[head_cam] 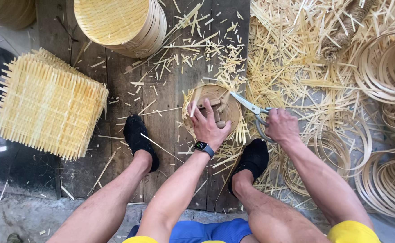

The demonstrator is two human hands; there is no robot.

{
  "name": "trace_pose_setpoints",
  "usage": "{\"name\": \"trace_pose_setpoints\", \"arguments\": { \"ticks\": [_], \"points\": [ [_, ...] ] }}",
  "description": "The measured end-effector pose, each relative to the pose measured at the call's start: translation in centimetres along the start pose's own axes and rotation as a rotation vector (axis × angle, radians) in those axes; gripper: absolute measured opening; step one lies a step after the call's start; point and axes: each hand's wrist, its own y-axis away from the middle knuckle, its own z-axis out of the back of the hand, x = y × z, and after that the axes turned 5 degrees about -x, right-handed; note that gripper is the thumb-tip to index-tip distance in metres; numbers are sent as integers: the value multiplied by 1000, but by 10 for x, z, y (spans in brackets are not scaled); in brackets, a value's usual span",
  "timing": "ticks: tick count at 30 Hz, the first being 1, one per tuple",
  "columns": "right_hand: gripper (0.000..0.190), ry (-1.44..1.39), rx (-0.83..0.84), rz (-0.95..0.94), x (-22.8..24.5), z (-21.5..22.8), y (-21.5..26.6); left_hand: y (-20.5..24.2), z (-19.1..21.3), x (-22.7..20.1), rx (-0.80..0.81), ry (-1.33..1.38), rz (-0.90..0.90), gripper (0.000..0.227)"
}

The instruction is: The person sits on the floor and repeatedly trims the edges of rectangular bamboo mats using shears. They place a circular wooden template on each mat to guide the cutting, then stack the finished pieces.

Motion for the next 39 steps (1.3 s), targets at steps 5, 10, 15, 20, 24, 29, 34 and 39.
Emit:
{"name": "trace_pose_setpoints", "arguments": {
  "ticks": [5, 10, 15, 20, 24, 29, 34, 39],
  "points": [
    [50, 78, -494, 91, 1, -8, -10, -1, 3, 5, 95, 44, -208, 122],
    [31, 37, -172, 72, -15, -7, -15, -6, 8, 17, 212, 68, -245, 124],
    [54, 79, -384, 135, -13, -8, -21, -17, 14, 25, 309, 107, -331, 124],
    [28, 84, -249, 96, -17, -20, -27, -31, 33, 19, 353, -48, -513, 117],
    [24, 77, -146, 97, -30, -23, -23, -26, 24, -15, 252, 14, 126, 113],
    [49, 82, -428, 142, -23, -25, -26, -21, -2, -33, 307, -62, 167, 94],
    [20, 76, -171, 78, -20, -22, -32, -20, 4, -15, 252, -47, -71, 100],
    [48, 155, -361, 195, -30, -17, -32, -24, 12, -16, 355, -70, -173, 96]
  ]
}}
